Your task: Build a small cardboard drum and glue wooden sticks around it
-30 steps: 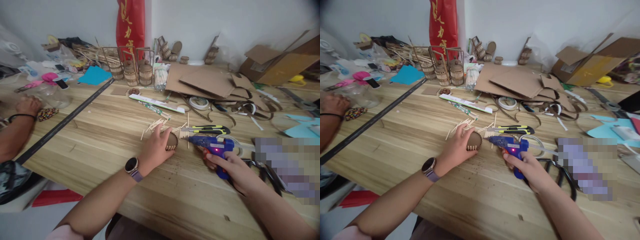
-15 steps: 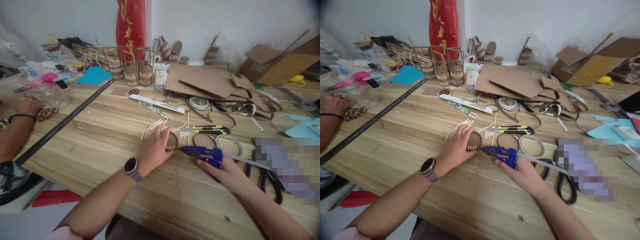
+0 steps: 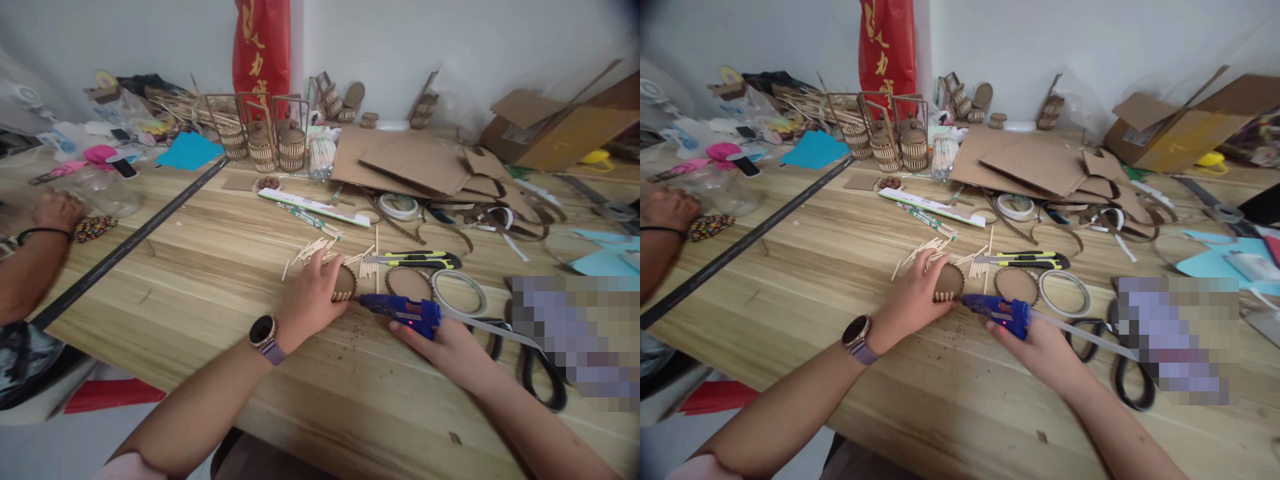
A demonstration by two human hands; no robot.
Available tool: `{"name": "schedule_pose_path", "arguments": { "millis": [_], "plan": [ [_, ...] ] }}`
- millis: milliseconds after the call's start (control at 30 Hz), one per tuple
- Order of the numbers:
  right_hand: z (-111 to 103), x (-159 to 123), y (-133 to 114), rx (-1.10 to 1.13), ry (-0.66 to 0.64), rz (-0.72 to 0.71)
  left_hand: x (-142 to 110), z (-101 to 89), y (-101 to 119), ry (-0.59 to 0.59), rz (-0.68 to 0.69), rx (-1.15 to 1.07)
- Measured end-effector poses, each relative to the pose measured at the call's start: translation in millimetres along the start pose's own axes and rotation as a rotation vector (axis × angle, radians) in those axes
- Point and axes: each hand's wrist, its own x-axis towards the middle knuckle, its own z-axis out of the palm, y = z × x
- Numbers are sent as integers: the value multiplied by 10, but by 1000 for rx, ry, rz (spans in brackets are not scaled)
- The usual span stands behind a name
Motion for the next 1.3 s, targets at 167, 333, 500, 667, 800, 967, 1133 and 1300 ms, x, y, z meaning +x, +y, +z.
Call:
{"name": "schedule_pose_path", "arguments": {
  "millis": [167,333,500,667,800,967,1133,1300],
  "plan": [
    [10,-2,3,3,8,15,0,-4,1,2,3,3],
    [-4,3,-39,1,20,11,4,-9,7,8,-1,6],
    [-3,1,-45,-3,21,18,7,-6,-1,13,1,3],
    [-4,-6,-52,-11,15,31,2,-10,-7,6,11,9],
    [-1,-4,-61,-18,38,22,1,-11,-8,18,12,4],
    [2,8,-71,-5,50,20,6,-8,-8,11,6,9],
    [15,33,-29,127,137,76,8,-20,-1,-2,4,25],
    [-86,45,22,555,55,349,6,-38,4,-11,13,18]
  ]
}}
